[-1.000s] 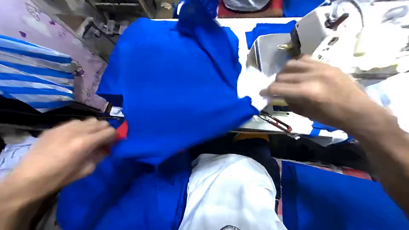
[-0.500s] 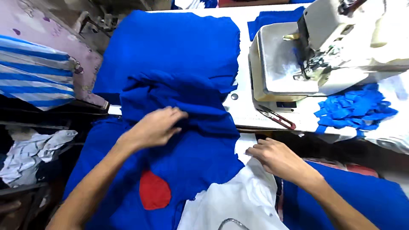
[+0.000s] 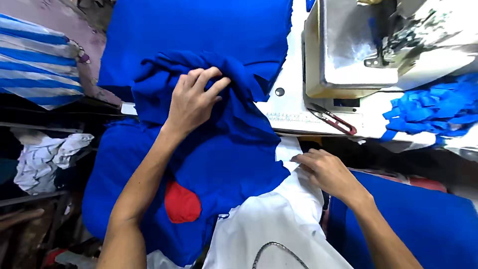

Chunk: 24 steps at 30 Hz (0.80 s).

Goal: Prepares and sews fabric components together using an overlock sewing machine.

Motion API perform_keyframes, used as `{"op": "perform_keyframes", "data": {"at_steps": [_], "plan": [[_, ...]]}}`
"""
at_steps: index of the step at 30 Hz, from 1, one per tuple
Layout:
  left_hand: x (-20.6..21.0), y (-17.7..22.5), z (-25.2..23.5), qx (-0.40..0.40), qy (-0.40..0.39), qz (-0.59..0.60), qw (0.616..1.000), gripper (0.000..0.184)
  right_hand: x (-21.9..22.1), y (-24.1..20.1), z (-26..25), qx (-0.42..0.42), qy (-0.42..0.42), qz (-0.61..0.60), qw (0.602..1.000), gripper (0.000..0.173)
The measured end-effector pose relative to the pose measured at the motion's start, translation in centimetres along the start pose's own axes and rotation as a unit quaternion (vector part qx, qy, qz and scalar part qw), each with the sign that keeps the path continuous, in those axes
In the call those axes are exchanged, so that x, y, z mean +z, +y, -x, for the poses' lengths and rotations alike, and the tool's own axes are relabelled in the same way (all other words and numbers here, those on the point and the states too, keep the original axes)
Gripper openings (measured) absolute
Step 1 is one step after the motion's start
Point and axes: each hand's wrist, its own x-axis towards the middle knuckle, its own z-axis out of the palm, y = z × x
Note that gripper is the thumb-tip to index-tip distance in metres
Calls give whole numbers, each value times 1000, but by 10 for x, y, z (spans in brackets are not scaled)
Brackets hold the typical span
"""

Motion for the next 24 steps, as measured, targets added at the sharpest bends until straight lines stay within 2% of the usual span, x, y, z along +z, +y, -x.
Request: {"op": "perform_keyframes", "data": {"at_steps": [3, 6, 11, 14, 19, 22, 24], "plan": [[6, -11, -11, -6, 35, -5, 999, 23, -10, 2, 0, -13, 32, 3, 999, 21], [7, -12, -18, -22, 69, 61, 995, 13, -20, 4, 2, -21, 64, 11, 998, 22], [-40, 28, -15, -97, 37, 146, 984, 11, -35, 5, 15, -12, 104, 4, 995, 26], [-46, 34, -24, -144, 28, 143, 979, 12, -36, 3, 19, -1, 115, 7, 993, 27], [9, -24, -29, -67, 122, 137, 981, 20, -27, 5, 24, 9, 118, 6, 993, 27], [5, -17, -17, -51, 139, 81, 986, 15, -24, 6, 25, 14, 122, 7, 992, 27], [-1, -10, -6, -34, 111, 80, 990, 19, -23, 6, 25, 15, 125, 9, 992, 27]]}}
